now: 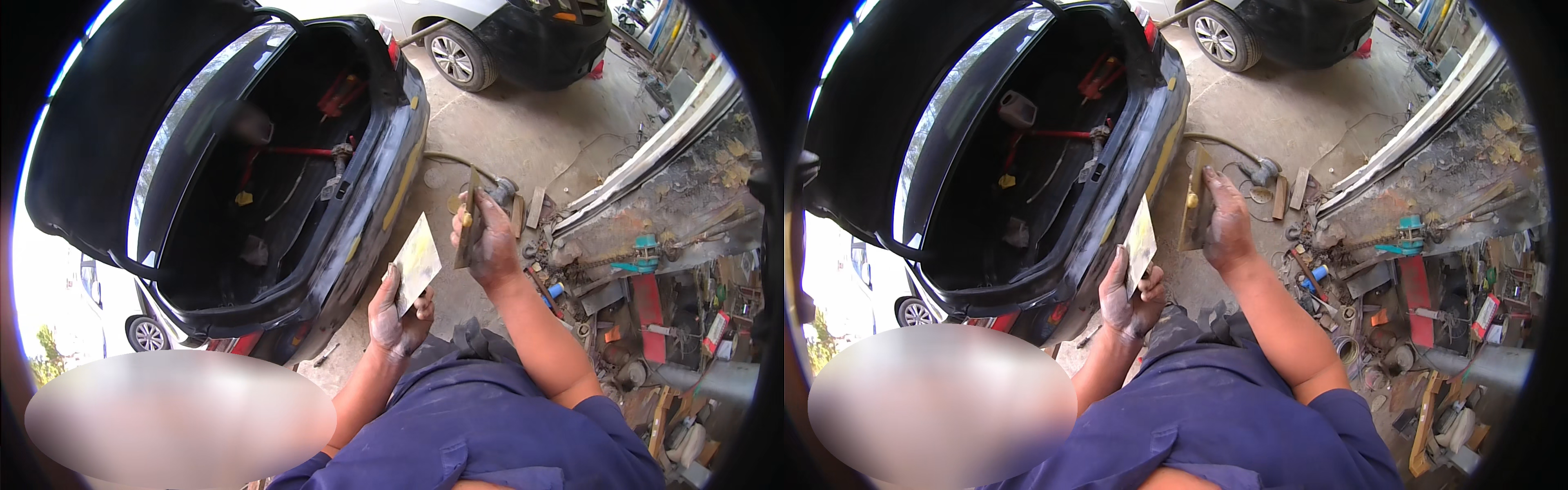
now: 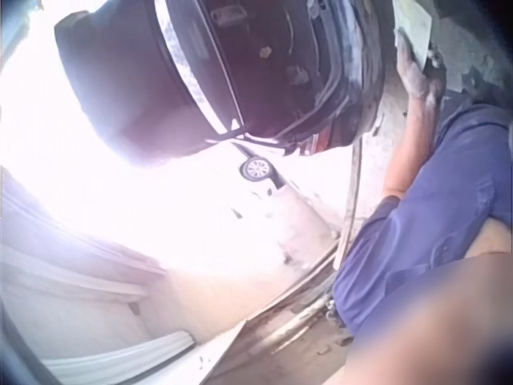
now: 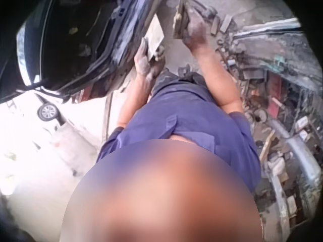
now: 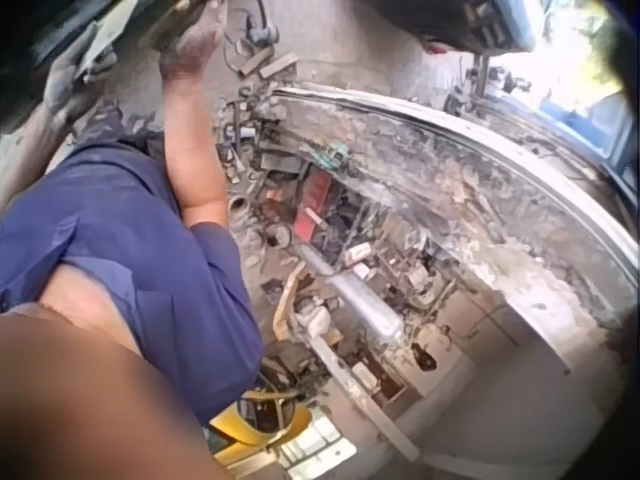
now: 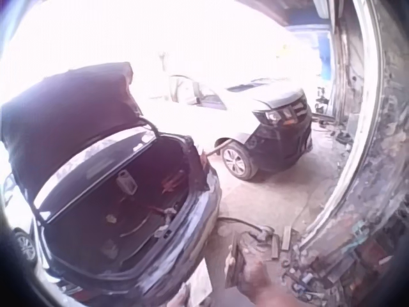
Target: The person applies yellow body filler to the rear bumper of a black car using a spreader and a sanding block. They repeatedly spread and smooth the filler across the bumper surface. The person then walks to a yellow car and picks up a power tool near the open hood.
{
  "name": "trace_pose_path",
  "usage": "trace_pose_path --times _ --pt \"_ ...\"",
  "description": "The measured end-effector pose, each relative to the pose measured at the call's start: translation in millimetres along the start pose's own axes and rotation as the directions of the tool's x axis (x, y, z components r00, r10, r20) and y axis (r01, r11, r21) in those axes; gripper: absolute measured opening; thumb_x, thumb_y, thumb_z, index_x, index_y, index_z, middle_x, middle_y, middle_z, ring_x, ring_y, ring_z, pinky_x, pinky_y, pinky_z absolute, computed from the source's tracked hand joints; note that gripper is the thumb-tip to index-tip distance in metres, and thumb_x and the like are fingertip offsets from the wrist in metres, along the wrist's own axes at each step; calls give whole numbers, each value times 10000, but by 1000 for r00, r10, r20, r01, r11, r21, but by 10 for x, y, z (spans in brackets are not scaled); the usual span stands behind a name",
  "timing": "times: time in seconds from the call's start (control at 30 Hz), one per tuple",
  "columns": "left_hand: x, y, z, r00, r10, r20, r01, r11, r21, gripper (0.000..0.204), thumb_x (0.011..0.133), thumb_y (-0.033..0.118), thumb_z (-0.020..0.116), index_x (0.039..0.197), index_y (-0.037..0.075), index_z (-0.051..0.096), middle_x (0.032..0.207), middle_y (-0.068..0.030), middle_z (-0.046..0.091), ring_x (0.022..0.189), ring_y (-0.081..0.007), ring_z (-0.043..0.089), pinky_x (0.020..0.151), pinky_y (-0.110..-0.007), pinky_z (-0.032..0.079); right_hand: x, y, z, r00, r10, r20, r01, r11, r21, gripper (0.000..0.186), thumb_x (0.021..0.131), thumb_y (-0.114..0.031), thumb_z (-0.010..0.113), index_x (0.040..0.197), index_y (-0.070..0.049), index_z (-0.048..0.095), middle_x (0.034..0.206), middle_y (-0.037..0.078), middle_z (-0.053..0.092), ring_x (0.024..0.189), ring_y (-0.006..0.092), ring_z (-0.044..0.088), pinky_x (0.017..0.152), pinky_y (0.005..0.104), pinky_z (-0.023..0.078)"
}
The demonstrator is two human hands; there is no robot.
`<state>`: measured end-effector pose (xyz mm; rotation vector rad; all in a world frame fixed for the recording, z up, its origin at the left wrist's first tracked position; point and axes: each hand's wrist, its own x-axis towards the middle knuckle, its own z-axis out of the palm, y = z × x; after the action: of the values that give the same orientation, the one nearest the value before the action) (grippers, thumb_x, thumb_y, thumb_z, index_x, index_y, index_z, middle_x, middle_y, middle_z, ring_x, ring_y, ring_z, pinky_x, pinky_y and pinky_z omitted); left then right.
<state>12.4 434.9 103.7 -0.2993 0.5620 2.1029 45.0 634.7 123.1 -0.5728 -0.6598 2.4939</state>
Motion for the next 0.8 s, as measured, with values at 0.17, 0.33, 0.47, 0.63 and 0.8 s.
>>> trace_pose_path --times 0.17,0.33,0.47,0.63,0.8 --pt "-7 -155 -147 960 -191 205 210 975 -75 465 1138 460 523 1306 42 643 831 -63 675 486 -125 448 409 -254 367 46 170 105 994 -30 104 27 999 27 268 1142 -312 553 1162 -67 662 816 29 667 688 138 639 640 298 533" --pt "-33 -207 -184 971 -211 113 222 970 -102 363 1146 444 512 1174 109 650 683 -55 598 486 -142 457 409 -265 359 -67 191 231 970 -62 234 76 996 -53 211 1134 -244 592 1214 -55 641 917 16 690 764 101 646 696 264 527" --pt "-7 -174 -167 987 -157 -22 156 987 -25 324 1138 440 535 1128 135 644 697 -51 591 509 -149 475 430 -276 367 -266 249 275 947 -63 314 129 972 -195 268 1127 -252 638 1266 -23 624 1045 -1 696 925 36 628 814 212 527" --pt "90 -97 -138 978 -23 -209 45 994 101 341 1080 480 646 1202 162 667 933 -22 696 650 -153 587 543 -282 437 -368 259 281 956 -64 286 126 971 -204 262 1125 -230 632 1279 -17 627 1088 28 718 931 71 667 822 249 562" --pt "96 56 -128 970 196 -146 -169 969 180 479 1113 478 574 1363 71 603 968 -130 709 700 -210 647 617 -335 506 -119 41 98 984 -172 38 173 984 -43 283 1098 -181 638 1339 -34 646 1252 46 717 1112 140 664 1007 305 519"
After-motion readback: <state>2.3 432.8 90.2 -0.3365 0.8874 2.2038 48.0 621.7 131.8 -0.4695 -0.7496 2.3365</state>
